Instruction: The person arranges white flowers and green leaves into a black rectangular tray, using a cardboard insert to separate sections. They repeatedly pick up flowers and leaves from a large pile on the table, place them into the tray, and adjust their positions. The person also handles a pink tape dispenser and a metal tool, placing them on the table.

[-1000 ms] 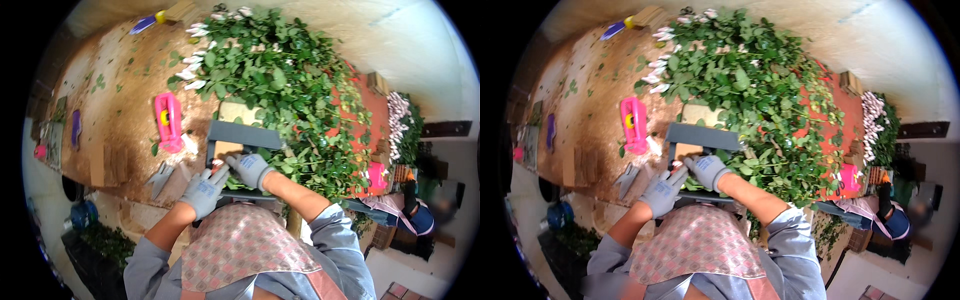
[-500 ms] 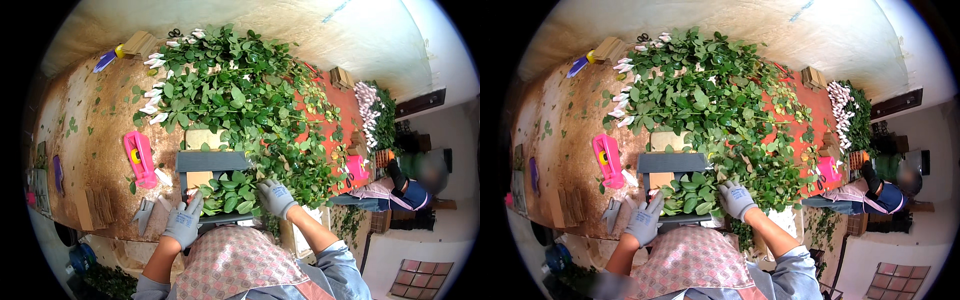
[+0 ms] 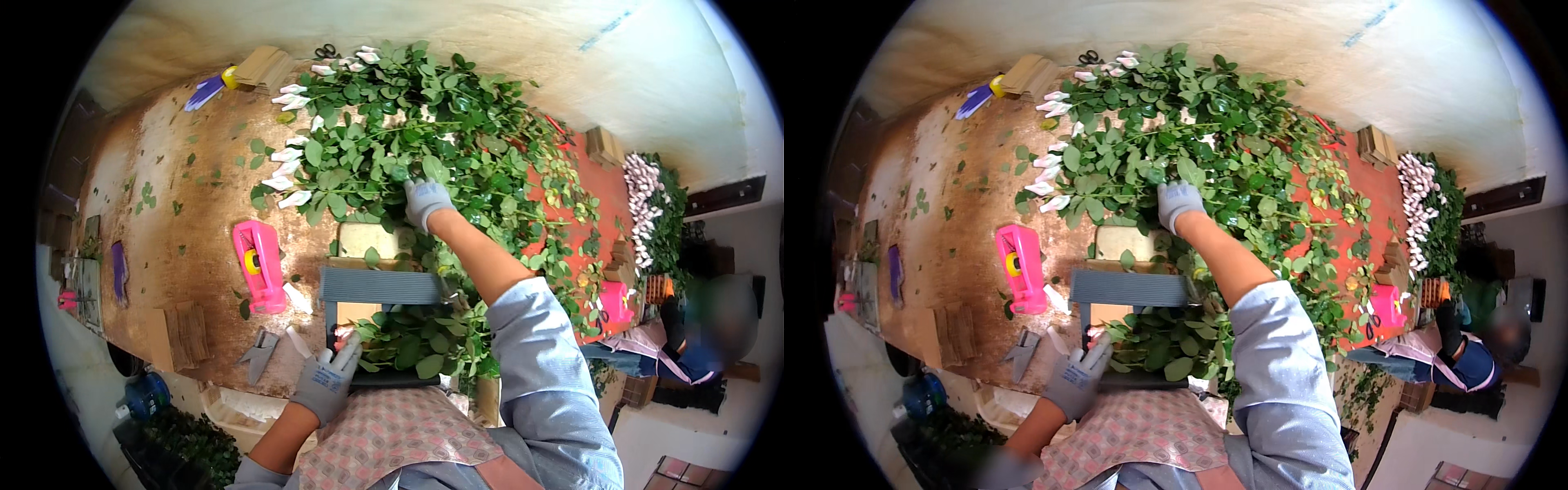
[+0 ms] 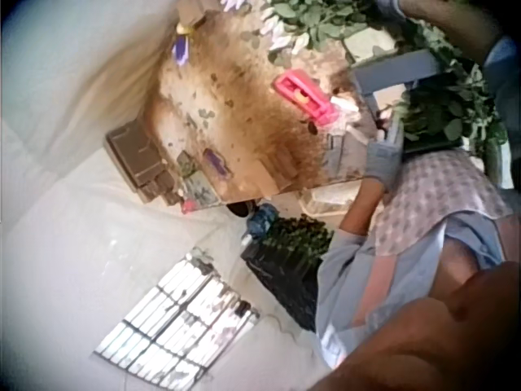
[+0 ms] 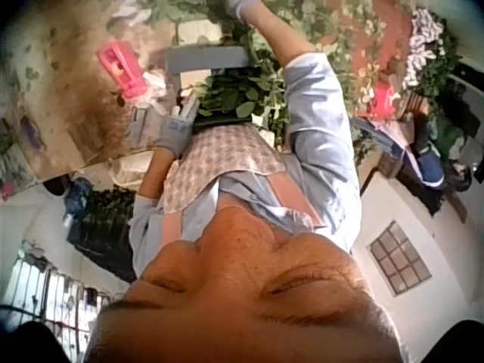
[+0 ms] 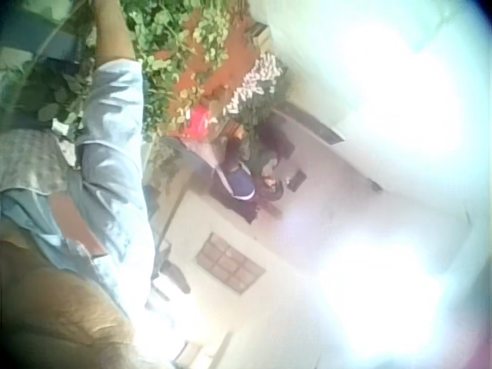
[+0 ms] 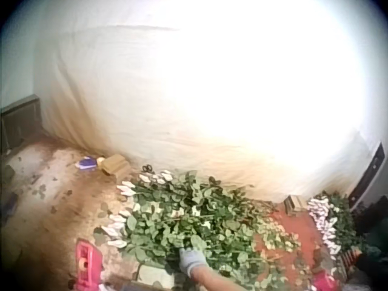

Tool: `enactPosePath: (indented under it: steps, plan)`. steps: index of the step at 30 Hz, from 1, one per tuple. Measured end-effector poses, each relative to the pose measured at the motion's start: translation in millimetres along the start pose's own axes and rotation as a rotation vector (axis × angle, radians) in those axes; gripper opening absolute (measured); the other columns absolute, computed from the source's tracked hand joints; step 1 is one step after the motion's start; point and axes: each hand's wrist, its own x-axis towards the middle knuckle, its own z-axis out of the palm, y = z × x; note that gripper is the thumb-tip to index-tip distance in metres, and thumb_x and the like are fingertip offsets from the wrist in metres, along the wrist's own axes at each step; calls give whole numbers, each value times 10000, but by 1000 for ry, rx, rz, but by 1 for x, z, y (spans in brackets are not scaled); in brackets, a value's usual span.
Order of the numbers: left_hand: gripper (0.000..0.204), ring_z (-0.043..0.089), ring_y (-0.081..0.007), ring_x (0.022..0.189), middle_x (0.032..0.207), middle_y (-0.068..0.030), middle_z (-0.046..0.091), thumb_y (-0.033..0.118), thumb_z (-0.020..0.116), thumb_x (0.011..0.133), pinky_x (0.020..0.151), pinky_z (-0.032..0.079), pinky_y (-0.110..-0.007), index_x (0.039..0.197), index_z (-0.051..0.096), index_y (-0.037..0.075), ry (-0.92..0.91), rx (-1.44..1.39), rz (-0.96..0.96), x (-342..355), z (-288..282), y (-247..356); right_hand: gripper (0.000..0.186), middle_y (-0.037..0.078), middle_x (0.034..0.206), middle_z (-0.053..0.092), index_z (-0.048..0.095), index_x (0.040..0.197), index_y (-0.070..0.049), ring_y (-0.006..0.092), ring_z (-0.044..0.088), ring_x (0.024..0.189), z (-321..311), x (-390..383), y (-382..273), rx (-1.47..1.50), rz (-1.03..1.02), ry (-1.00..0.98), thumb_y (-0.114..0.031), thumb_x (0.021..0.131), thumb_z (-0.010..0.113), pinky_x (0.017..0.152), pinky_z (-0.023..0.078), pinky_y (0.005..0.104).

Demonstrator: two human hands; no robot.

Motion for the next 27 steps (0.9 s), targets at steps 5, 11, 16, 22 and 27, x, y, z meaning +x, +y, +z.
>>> enactPosePath:
  steps: [5,11,16,22,27]
  plan:
    - [647,567,-271,893,1593,-66,413,56,591,784,748,505,-416,1428,538,41,-6,-35,-41,-4,3,1,288,121,1138,673,612,1208,-83,306,629,1057,0,-3,-12,-372,-67,-28,-214,970,519,861,481,457]
    - [615,586,-264,933,1614,-76,394,117,611,826,693,506,-403,1433,543,43,32,61,7,-4,2,0,227,74,1040,637,590,1103,-145,271,610,1028,-137,-27,32,-345,-42,576,-158,877,603,838,456,435]
    - [670,579,-307,988,1651,-100,328,157,662,840,829,506,-452,1476,489,32,-8,-42,-25,-4,11,-3,335,69,1019,636,632,1186,-166,290,627,1011,-236,-117,23,-269,-159,698,-130,853,657,825,507,436]
    - [697,552,-368,1177,1655,-100,307,130,650,871,959,491,-468,1522,420,32,-62,-96,-69,-9,3,5,325,70,991,634,657,1173,-169,285,653,963,-167,-272,-4,-252,-150,190,-89,860,625,773,553,418]
    - [698,546,-369,1205,1664,-112,291,52,572,853,1013,470,-475,1532,412,47,-122,-69,-81,-10,6,4,254,103,1004,654,671,1150,-145,293,669,975,-63,-315,8,-266,-51,-170,-143,929,546,794,558,426]
